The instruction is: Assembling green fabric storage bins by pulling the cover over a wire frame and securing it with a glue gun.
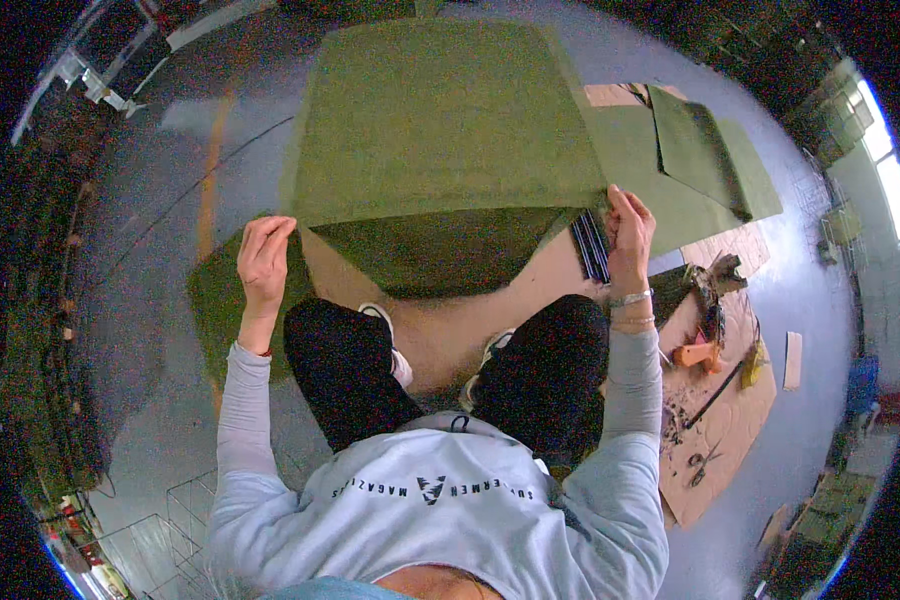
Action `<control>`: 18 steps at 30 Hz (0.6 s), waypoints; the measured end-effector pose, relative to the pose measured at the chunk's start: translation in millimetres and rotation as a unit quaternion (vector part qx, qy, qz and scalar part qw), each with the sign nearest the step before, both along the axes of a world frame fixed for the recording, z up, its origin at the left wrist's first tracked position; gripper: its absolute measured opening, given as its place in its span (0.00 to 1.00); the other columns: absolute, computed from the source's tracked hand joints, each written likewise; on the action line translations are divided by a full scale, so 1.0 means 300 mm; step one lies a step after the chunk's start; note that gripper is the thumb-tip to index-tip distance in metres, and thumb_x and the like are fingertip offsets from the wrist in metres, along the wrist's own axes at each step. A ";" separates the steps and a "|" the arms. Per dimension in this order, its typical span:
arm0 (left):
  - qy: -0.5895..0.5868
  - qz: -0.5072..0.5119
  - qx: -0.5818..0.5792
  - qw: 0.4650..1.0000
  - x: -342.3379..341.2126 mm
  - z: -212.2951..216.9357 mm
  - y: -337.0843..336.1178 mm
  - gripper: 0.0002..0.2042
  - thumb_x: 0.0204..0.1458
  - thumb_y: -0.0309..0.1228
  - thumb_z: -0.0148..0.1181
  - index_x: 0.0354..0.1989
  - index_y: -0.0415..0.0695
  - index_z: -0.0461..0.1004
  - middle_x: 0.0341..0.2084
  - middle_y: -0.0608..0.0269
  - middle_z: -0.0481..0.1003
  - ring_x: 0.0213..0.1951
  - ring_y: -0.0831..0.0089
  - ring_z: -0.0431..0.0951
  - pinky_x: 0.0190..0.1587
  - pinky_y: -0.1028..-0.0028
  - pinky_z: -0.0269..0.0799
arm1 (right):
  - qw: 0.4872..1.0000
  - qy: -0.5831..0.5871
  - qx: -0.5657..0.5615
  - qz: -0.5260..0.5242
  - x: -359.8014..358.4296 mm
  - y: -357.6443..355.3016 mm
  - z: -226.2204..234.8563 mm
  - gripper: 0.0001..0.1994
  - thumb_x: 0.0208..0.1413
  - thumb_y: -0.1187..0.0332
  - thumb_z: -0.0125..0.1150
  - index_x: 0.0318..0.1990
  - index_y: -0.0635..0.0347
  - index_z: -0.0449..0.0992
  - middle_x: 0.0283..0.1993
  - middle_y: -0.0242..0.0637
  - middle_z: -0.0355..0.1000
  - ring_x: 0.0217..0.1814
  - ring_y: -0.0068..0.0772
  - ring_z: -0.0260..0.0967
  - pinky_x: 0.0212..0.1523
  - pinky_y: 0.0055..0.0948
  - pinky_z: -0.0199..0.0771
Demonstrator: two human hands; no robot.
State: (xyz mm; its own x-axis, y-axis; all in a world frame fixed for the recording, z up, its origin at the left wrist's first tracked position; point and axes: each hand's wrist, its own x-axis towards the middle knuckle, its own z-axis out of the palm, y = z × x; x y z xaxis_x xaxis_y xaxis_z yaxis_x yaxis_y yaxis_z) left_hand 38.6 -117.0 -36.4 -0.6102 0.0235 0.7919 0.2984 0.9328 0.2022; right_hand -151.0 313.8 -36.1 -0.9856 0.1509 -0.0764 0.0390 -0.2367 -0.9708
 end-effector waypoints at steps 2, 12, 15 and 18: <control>0.009 -0.001 -0.026 1.000 -0.015 0.003 0.008 0.16 0.37 0.13 0.59 0.37 0.39 0.77 0.35 0.59 0.74 0.39 0.61 0.75 0.41 0.68 0.73 | 1.000 0.007 0.001 -0.005 -0.004 0.017 -0.001 0.10 0.55 0.69 0.60 0.24 0.54 0.68 0.19 0.21 0.57 0.15 0.12 0.48 0.15 0.15 0.42; 0.020 -0.007 -0.060 0.998 0.006 -0.021 -0.001 0.15 0.40 0.13 0.60 0.38 0.37 0.76 0.36 0.59 0.74 0.40 0.61 0.74 0.41 0.67 0.73 | 1.000 0.021 -0.008 0.010 -0.021 0.032 -0.042 0.07 0.54 0.67 0.62 0.27 0.56 0.72 0.20 0.19 0.57 0.17 0.11 0.49 0.17 0.16 0.46; 0.006 0.002 -0.074 0.997 -0.002 -0.018 0.001 0.13 0.42 0.13 0.60 0.39 0.37 0.76 0.36 0.58 0.73 0.40 0.61 0.74 0.40 0.68 0.73 | 0.999 0.025 -0.020 0.013 -0.006 0.026 -0.025 0.07 0.54 0.67 0.62 0.27 0.56 0.72 0.20 0.19 0.57 0.18 0.11 0.50 0.17 0.16 0.46; 0.010 -0.015 -0.073 0.997 -0.007 -0.007 0.006 0.14 0.42 0.14 0.60 0.39 0.37 0.76 0.35 0.58 0.73 0.39 0.61 0.74 0.39 0.67 0.73 | 1.000 0.014 -0.011 -0.006 -0.001 0.017 -0.022 0.08 0.54 0.67 0.62 0.25 0.56 0.71 0.20 0.19 0.56 0.18 0.11 0.49 0.18 0.16 0.44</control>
State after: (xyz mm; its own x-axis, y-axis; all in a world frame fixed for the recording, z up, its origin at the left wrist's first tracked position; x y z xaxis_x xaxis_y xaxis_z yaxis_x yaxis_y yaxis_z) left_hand 36.7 -115.2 -38.5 -0.5911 0.1580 0.7910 0.3292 0.9425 0.0577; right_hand -151.3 319.0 -42.6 -0.9854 0.1622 -0.0527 0.0090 -0.2589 -0.9659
